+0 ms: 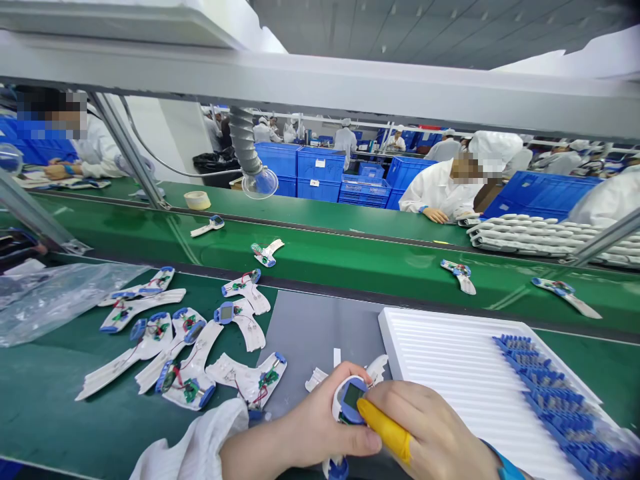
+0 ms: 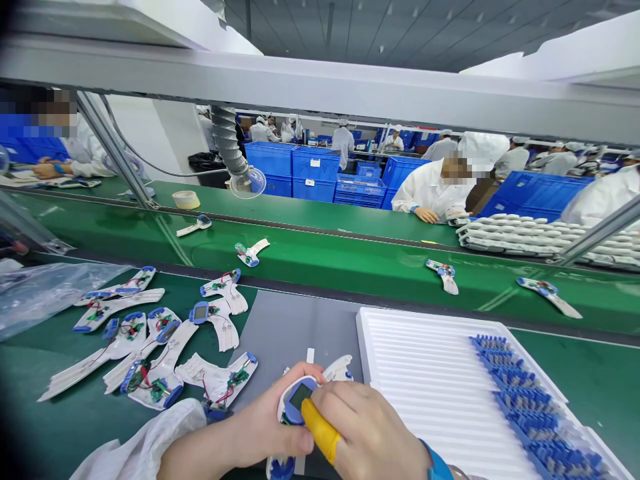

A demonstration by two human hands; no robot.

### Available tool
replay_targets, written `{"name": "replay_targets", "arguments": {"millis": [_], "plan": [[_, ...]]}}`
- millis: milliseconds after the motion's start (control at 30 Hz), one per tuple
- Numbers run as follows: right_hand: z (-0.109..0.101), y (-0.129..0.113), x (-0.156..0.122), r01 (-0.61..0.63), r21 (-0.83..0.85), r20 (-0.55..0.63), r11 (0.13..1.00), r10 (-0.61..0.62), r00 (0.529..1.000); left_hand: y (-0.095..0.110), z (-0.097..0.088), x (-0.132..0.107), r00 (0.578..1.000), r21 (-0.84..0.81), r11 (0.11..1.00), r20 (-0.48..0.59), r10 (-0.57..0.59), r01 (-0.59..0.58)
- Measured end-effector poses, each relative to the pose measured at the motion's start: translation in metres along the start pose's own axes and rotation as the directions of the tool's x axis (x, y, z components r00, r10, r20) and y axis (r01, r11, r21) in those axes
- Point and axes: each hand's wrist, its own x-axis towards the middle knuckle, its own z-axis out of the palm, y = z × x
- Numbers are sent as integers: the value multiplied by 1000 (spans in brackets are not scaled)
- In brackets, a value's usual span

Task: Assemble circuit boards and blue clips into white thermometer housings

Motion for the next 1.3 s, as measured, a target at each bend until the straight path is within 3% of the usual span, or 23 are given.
{"name": "replay_targets", "arguments": {"millis": [100,200,300,367,467,567,667,800,867,900,967,1067,1167,1233,1300], "plan": [[1,-1,-2,-20,27,3,999,20,1000,8,2,-4,1000,198,980,-24,-14,19],[5,0,-5,-27,30,-4,999,27,1000,16,6,-5,994,447,892,-111,-17,65],[11,4,-9,-3,-21,11,1000,3,1000,15,7,-4,988,584,809,-154,31,66],[13,7,-10,47,-66,13,997,-46,999,10,4,-1,986,564,820,-169,1,96],[10,11,-9,123,-89,18,988,-122,992,1,-2,3,976,312,928,-142,-166,203],[6,12,-8,59,-43,72,997,-56,996,-3,-3,7,971,93,967,-38,-236,239],[12,11,-11,32,-92,110,995,-22,994,-2,1,12,968,246,937,-88,-234,248],[29,27,-24,67,-204,155,977,-35,987,-2,6,20,962,572,782,-240,-130,248],[24,56,-36,-49,-287,156,957,97,983,-3,4,23,952,514,820,-284,-116,253],[16,76,-45,-160,-349,127,923,216,968,-2,3,24,935,400,877,-326,-137,267],[-8,125,-65,-414,-476,-12,776,464,886,1,0,24,880,71,957,-417,-227,280],[-48,196,-102,-672,-582,-174,457,738,652,6,-3,25,785,-240,942,-524,-330,236],[-65,237,-134,-733,-629,-191,259,862,469,8,-4,26,714,-260,940,-614,-336,219],[-66,246,-148,-735,-648,-177,201,898,402,7,-5,28,697,-267,943,-637,-328,198],[-64,246,-153,-736,-651,-162,185,914,373,6,-6,30,691,-286,944,-649,-319,167]]}}
